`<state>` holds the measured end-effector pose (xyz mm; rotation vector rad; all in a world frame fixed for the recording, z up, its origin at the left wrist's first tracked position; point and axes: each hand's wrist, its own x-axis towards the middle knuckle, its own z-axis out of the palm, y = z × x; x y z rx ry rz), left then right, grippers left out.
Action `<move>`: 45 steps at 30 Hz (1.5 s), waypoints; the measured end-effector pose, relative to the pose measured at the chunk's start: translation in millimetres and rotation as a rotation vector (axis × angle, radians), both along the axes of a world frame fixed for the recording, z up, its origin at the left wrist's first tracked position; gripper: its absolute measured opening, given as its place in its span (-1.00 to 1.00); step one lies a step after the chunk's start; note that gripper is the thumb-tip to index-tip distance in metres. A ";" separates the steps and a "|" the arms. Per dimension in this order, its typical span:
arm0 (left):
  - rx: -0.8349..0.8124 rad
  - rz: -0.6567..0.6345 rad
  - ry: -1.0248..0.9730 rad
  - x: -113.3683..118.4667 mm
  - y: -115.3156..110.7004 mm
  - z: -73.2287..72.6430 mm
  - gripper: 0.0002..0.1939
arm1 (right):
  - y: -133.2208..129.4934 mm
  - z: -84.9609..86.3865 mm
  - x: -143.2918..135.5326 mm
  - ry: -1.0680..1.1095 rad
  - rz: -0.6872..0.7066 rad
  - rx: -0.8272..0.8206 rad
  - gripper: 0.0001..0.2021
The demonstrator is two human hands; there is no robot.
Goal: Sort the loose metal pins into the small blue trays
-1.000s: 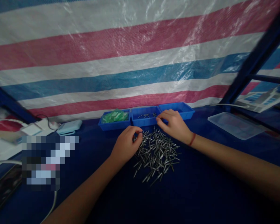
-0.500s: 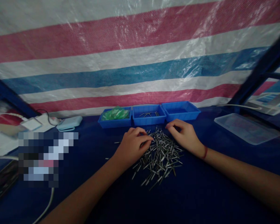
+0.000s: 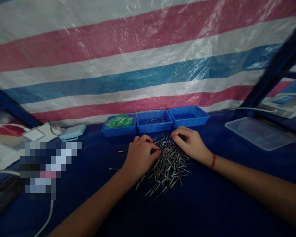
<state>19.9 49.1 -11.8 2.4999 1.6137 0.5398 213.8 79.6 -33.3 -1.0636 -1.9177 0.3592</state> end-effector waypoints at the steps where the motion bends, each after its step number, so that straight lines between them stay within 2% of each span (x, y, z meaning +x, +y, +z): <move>1: -0.003 0.005 0.011 0.7 0.2 0.1 -0.84 | -0.1 0.2 -0.4 0.000 0.002 -0.001 -0.81; 8: 0.050 0.028 0.042 3.4 -4.0 -3.2 -0.83 | -0.8 0.5 -0.8 0.007 0.028 0.036 -0.81; 11: 0.087 0.045 -0.087 0.6 -6.9 -6.7 -0.83 | -4.4 2.0 -1.0 -0.003 0.087 0.077 -0.83; 15: 0.085 -0.015 -0.323 -0.3 -12.5 -9.1 -0.87 | -15.6 5.2 -5.6 0.002 0.176 0.115 -0.89; 18: 0.056 -0.067 -0.412 3.3 -18.8 -8.2 -0.89 | -26.7 7.4 -11.5 0.050 0.246 0.075 -0.88; 24: 0.091 -0.120 -0.420 6.5 -24.2 -6.1 -0.90 | -39.4 9.9 -18.1 0.160 0.244 -0.035 -0.91; 30: 0.133 -0.149 -0.427 3.1 -21.6 -8.2 -0.89 | -40.0 10.7 -16.1 0.154 0.247 -0.009 -0.90; 40: 0.197 -0.125 -0.487 3.9 -21.9 -0.9 -0.94 | -36.7 8.4 -16.7 0.138 0.212 0.000 -0.94; 45: 0.230 -0.139 -0.498 3.2 -23.2 0.3 -0.98 | -38.6 7.8 -16.9 0.105 0.266 -0.030 -0.93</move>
